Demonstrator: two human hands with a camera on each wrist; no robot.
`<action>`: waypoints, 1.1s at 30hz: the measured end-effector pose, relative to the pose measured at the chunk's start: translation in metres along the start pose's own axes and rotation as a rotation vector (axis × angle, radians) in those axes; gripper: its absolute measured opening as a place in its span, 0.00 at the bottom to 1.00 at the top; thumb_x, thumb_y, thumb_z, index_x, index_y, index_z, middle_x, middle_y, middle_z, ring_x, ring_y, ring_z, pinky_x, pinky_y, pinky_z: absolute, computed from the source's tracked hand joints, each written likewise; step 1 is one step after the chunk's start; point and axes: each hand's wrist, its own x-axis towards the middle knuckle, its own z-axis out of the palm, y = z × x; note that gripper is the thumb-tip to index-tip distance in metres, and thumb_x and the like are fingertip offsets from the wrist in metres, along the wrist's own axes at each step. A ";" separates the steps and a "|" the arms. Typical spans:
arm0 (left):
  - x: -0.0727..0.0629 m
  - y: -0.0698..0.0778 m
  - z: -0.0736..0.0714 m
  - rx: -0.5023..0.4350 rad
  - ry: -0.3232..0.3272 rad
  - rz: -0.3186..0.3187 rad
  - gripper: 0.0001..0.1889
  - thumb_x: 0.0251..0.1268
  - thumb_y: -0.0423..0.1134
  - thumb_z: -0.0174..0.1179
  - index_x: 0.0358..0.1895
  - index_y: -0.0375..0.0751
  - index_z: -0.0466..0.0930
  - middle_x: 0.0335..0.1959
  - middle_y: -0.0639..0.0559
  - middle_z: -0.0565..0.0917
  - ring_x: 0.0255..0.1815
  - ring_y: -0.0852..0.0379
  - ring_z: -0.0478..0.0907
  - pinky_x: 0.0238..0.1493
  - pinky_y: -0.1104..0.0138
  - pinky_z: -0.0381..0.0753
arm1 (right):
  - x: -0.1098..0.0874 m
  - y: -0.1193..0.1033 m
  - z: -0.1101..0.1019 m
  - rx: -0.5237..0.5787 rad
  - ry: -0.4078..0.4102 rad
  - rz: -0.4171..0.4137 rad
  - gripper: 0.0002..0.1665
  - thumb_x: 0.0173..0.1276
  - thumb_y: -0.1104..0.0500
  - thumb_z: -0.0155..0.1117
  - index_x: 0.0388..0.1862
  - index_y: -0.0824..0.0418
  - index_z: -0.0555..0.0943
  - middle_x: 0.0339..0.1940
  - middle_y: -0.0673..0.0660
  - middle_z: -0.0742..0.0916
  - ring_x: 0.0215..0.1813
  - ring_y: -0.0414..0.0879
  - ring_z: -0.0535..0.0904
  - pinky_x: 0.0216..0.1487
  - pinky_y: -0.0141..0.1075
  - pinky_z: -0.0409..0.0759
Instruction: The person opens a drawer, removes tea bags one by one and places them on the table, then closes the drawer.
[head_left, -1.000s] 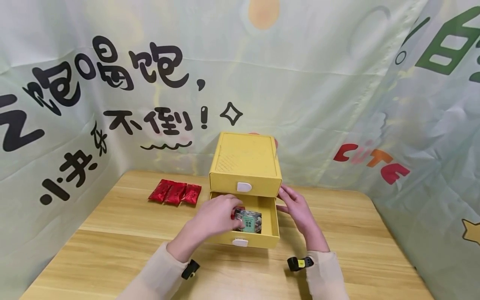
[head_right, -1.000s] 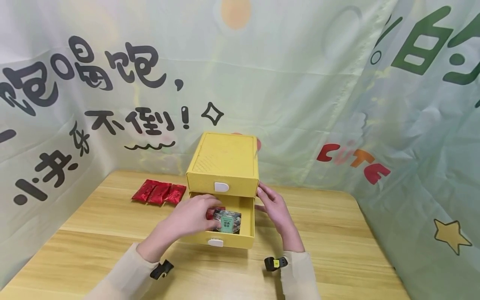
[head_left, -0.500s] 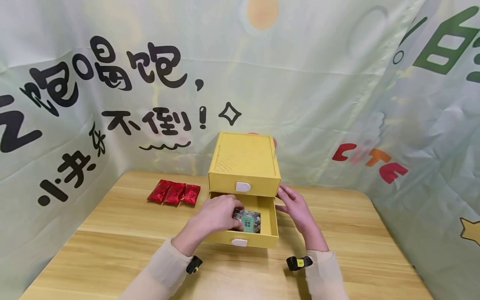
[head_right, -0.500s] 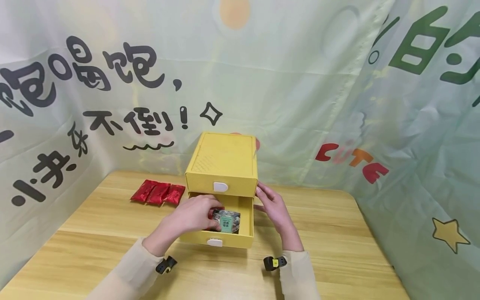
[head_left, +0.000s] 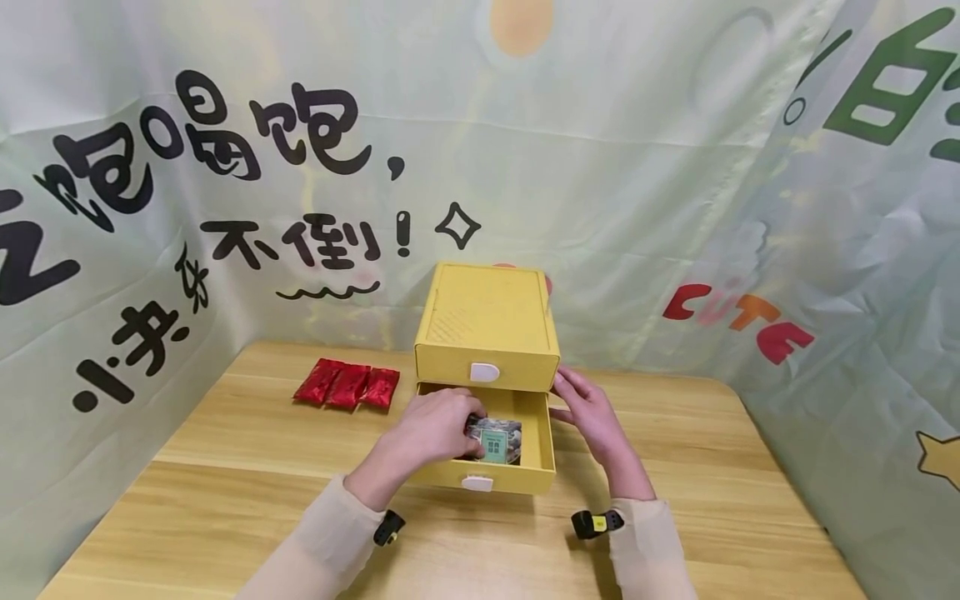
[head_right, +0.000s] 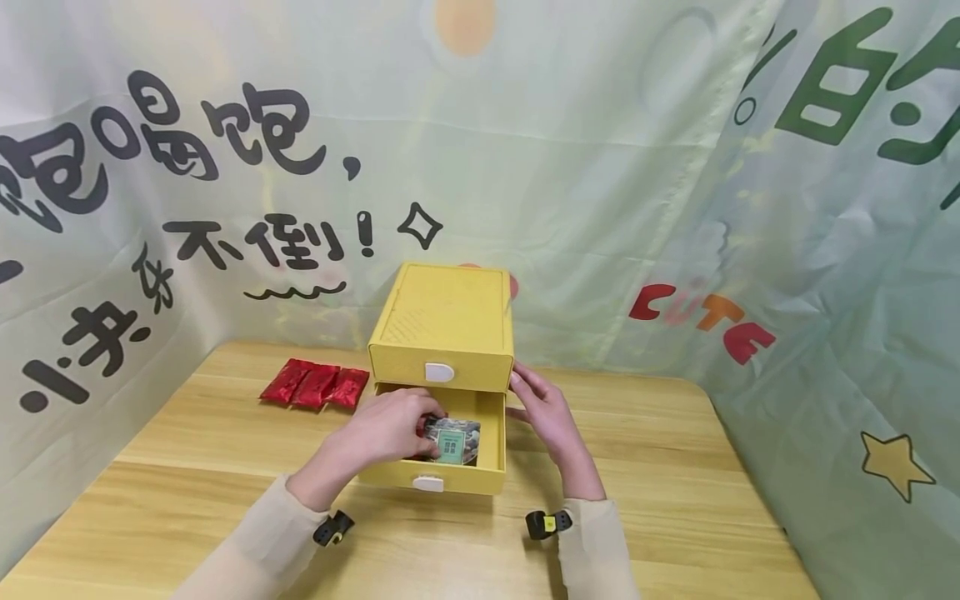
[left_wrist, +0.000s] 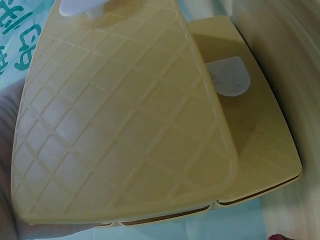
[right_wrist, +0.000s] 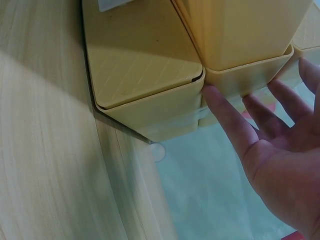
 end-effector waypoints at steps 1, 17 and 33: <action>0.000 0.000 0.000 -0.003 0.003 -0.001 0.22 0.51 0.53 0.81 0.48 0.52 0.89 0.44 0.60 0.85 0.43 0.58 0.81 0.33 0.61 0.78 | 0.000 0.000 0.000 0.001 0.000 0.000 0.33 0.85 0.50 0.52 0.79 0.68 0.65 0.77 0.68 0.71 0.75 0.63 0.70 0.61 0.47 0.84; -0.002 -0.001 0.000 -0.126 0.101 0.042 0.14 0.58 0.46 0.79 0.44 0.48 0.88 0.40 0.56 0.88 0.41 0.57 0.83 0.37 0.59 0.83 | 0.000 -0.001 0.000 -0.001 0.002 0.002 0.33 0.85 0.51 0.52 0.79 0.69 0.65 0.77 0.68 0.71 0.75 0.63 0.70 0.62 0.48 0.83; -0.011 -0.008 -0.002 -0.436 0.137 0.113 0.12 0.62 0.33 0.74 0.43 0.45 0.81 0.35 0.56 0.86 0.36 0.61 0.82 0.40 0.64 0.83 | -0.001 -0.001 0.001 -0.005 -0.001 0.006 0.33 0.85 0.50 0.52 0.79 0.67 0.65 0.78 0.67 0.71 0.75 0.62 0.69 0.63 0.49 0.83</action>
